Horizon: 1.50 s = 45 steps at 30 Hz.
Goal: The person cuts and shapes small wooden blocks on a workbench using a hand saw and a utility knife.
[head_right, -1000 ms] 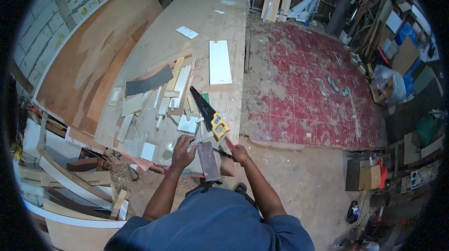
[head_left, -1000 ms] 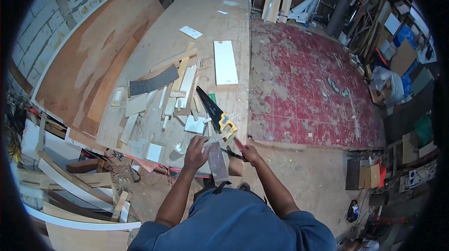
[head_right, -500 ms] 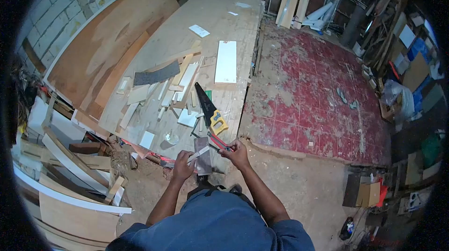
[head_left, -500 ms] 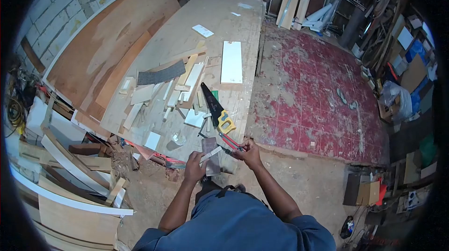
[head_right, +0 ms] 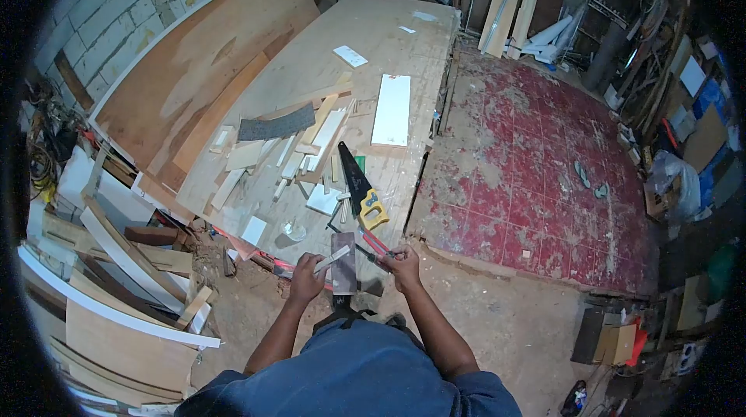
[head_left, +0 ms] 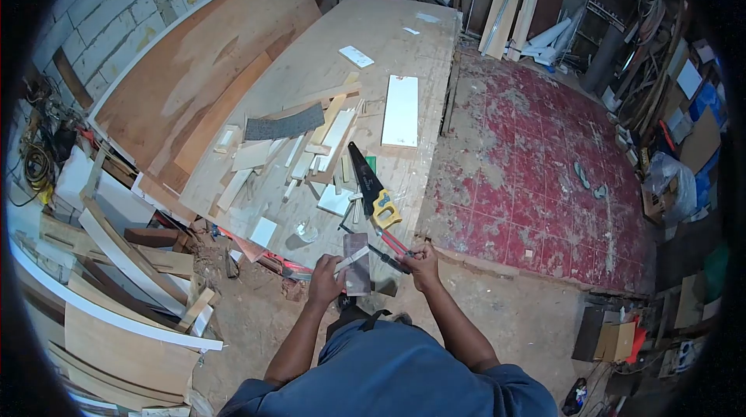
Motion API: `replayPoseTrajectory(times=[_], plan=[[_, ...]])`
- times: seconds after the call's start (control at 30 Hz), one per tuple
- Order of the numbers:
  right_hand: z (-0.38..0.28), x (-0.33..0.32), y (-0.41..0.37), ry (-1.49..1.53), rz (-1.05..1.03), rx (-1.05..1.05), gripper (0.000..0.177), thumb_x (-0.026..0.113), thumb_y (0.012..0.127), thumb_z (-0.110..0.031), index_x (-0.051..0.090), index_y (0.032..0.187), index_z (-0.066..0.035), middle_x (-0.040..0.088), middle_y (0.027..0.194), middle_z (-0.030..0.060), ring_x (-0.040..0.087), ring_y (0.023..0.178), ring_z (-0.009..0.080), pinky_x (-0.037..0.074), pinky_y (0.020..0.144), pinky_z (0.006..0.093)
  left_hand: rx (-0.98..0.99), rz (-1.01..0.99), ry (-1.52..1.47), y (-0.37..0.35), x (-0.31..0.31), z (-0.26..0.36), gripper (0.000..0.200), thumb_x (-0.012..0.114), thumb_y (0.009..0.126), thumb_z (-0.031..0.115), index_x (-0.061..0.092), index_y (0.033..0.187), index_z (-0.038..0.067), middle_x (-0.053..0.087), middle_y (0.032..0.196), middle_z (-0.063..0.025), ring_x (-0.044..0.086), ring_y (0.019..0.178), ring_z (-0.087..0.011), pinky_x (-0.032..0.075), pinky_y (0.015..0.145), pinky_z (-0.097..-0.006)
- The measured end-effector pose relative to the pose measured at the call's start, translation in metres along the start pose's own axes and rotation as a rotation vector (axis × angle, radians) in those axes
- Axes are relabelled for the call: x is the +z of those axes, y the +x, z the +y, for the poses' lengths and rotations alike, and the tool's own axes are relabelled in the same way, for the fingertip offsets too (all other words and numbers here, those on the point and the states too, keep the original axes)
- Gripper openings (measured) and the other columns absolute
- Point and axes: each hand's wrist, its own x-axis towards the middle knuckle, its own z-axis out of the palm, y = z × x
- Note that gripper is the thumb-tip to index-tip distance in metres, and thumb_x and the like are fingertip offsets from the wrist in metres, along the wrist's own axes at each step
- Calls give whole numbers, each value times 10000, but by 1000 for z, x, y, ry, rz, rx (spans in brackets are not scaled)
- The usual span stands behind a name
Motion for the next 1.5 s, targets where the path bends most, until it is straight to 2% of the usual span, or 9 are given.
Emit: replayPoseTrajectory(times=[0.2, 0.33, 0.43, 0.6, 0.77, 0.9, 1.0, 1.2, 1.5], plan=[[-13, 6, 8, 43, 35, 12, 149, 678, 865, 23, 551, 943, 38, 671, 920, 172, 702, 797, 239, 618, 714, 314, 42, 27, 36, 16, -11, -3, 279, 713, 779, 56, 599, 1030, 17, 572, 947, -163, 577, 925, -371, 475, 816, -437], [-23, 18, 23, 102, -53, 9, 213, 565, 943, -18, 566, 1140, 64, 667, 995, 153, 694, 924, 270, 609, 810, 347, 57, 31, 40, 29, -18, -5, 298, 710, 776, 56, 592, 1047, 17, 572, 957, -165, 573, 928, -374, 475, 819, -440], [-28, 21, 30, 168, -119, 21, 291, 509, 948, -64, 555, 1213, 46, 656, 952, 131, 684, 837, 226, 601, 747, 360, 101, 28, 76, 39, -27, 0, 324, 705, 772, 55, 585, 1069, 11, 573, 958, -162, 568, 930, -378, 477, 830, -442], [-48, 41, 28, 294, -226, 30, 390, 475, 917, -45, 529, 1301, 2, 644, 928, 109, 644, 768, 183, 563, 720, 335, 376, 62, 235, 64, -58, 24, 316, 665, 791, 47, 592, 1095, 0, 583, 1022, -139, 584, 955, -330, 499, 843, -403], [-74, 65, 21, 272, -260, 28, 485, 648, 911, -158, 495, 1355, -37, 679, 1009, 56, 666, 855, 133, 560, 724, 298, 643, 103, 325, 83, -83, 26, 356, 646, 786, 71, 607, 1135, 18, 591, 1072, -109, 596, 1019, -274, 508, 880, -374], [-84, 80, 21, 353, -306, 18, 429, 622, 941, -188, 490, 1320, -37, 674, 977, 56, 678, 776, 136, 563, 654, 260, 830, 52, 402, 100, -108, 31, 400, 632, 772, 82, 606, 1167, 24, 590, 1102, -84, 594, 1056, -253, 503, 913, -366], [-90, 98, 14, 301, -338, -98, 345, 634, 928, -140, 488, 1228, -52, 666, 948, 70, 681, 763, 142, 581, 651, 267, 844, 64, 377, 115, -128, 42, 324, 717, 763, 58, 638, 1076, 36, 616, 1060, -82, 622, 972, -272, 539, 836, -386], [-92, 111, 15, 252, -266, -153, 247, 649, 898, -41, 466, 1059, -79, 656, 927, 105, 701, 777, 190, 621, 694, 304, 789, 120, 359, 125, -132, 39, 315, 720, 769, 56, 625, 1068, 31, 619, 993, -104, 629, 926, -285, 547, 786, -387], [-88, 105, 16, 322, -171, -142, 231, 530, 965, -56, 525, 1188, 2, 657, 1005, 181, 711, 882, 253, 622, 770, 339, 676, 104, 263, 114, -116, 26, 284, 721, 786, 50, 608, 1041, -2, 597, 949, -120, 616, 885, -309, 536, 743, -403]])
